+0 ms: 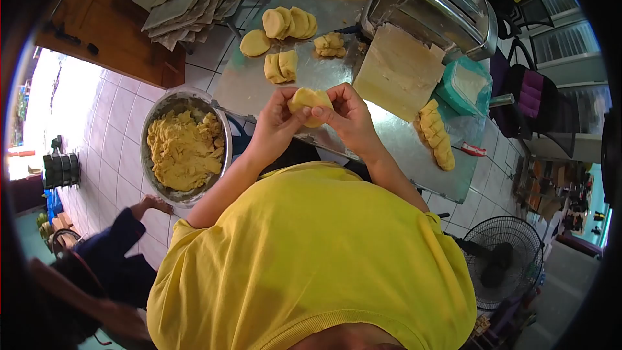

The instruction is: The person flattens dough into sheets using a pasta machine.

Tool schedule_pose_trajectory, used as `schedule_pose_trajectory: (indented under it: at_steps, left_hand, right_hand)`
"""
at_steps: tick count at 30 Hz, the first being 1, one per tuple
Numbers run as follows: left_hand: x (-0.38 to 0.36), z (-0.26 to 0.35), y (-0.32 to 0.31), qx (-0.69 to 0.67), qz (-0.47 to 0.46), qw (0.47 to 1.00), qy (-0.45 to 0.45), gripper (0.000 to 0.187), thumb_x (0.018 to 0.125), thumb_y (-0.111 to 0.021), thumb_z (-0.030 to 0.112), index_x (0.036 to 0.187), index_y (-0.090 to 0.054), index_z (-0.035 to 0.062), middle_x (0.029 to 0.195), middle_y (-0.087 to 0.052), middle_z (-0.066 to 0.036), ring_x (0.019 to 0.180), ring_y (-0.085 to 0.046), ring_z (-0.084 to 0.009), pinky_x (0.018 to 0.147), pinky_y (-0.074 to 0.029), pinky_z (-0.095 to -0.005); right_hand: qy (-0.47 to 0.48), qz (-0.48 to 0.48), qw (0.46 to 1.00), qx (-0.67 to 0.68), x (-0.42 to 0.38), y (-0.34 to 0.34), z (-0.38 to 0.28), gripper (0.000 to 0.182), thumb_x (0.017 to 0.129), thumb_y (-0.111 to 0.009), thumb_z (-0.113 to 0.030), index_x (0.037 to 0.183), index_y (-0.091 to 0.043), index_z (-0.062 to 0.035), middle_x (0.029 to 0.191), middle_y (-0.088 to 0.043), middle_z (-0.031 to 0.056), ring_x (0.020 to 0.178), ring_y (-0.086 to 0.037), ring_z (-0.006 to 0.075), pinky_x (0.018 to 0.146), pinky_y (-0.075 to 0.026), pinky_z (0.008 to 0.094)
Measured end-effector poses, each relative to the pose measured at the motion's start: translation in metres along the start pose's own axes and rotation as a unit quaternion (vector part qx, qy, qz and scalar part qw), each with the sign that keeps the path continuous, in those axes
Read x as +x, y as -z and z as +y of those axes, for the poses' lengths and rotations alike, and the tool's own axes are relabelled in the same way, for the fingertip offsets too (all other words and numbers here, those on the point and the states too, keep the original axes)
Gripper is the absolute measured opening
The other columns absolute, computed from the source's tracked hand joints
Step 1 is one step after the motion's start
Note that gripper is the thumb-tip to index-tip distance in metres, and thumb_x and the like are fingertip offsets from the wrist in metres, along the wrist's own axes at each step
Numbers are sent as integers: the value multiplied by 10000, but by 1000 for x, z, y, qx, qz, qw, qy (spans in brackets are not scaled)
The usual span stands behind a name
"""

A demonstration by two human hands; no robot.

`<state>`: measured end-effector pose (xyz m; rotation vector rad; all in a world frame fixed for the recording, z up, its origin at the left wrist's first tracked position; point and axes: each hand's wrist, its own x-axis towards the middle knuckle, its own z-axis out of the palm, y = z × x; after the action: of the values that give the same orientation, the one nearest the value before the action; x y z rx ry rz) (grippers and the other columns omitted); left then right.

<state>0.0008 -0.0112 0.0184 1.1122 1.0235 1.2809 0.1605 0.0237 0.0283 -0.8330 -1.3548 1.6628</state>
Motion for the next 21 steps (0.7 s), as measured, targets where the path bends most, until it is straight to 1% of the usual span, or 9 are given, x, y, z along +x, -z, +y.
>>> schedule_pose_trajectory:
  at_steps: [2,7,11,13,14,15,17,19,21]
  left_hand:
    - [-1,2,4,-5,10,1000,19,307,873,-595,110,1111,-444,-10,906,-582,-77,806,-536,-79,678,-449,-218]
    - [-1,15,12,281,-24,959,-39,164,882,-581,131,940,-555,-20,693,-582,-32,638,-515,-74,581,-434,-233]
    - [-4,-9,8,132,-22,990,38,198,911,-545,203,971,-541,13,770,-564,-23,708,-507,-89,637,-430,-236]
    - [-3,-10,-10,-51,113,990,66,240,940,-487,277,979,-517,42,828,-512,-2,767,-474,-82,692,-405,-213]
    - [-2,-13,-9,-120,119,982,87,274,960,-424,331,961,-492,66,862,-465,12,792,-429,-59,703,-369,-185]
    - [0,-12,-7,-120,116,982,88,274,960,-424,331,961,-492,66,862,-465,12,792,-429,-59,703,-369,-185]
    - [6,-11,-2,-101,146,982,60,302,960,-421,344,882,-486,60,793,-453,18,709,-413,-50,623,-357,-188]
    - [9,-19,12,-99,136,984,61,326,958,-410,371,832,-485,79,765,-471,-6,637,-441,-64,559,-376,-200]
    - [15,-16,20,-75,76,988,108,381,956,-397,405,772,-479,81,729,-454,-5,618,-424,-79,556,-368,-218]
  right_hand:
    - [20,47,998,-36,0,-5,1,183,869,-600,-125,976,-492,-23,839,-560,36,779,-534,81,693,-442,223]
    - [155,26,957,-245,-3,-12,0,214,851,-594,-84,1036,-515,-11,843,-593,115,721,-596,201,645,-472,280]
    - [184,48,941,-279,-1,-9,17,224,836,-599,-74,1032,-518,-3,861,-583,144,737,-603,280,641,-478,310]
    - [175,52,944,-274,1,-14,18,225,831,-608,-79,1021,-517,-1,872,-574,146,743,-598,278,632,-475,310]
    - [162,51,949,-267,2,-17,19,226,825,-617,-84,1009,-515,0,884,-566,148,749,-593,277,624,-471,310]
    - [162,54,948,-268,4,-20,20,226,825,-617,-84,1009,-515,0,884,-566,148,749,-593,277,624,-471,310]
    - [228,39,941,-247,7,-29,21,191,837,-618,-85,970,-511,2,835,-572,97,652,-530,155,609,-437,256]
    - [220,30,943,-247,6,-34,22,177,836,-619,-85,945,-505,-5,798,-566,85,642,-512,132,607,-430,250]
    - [91,8,976,-198,3,-35,22,179,843,-617,-87,954,-501,-9,761,-559,51,654,-494,89,598,-421,230]
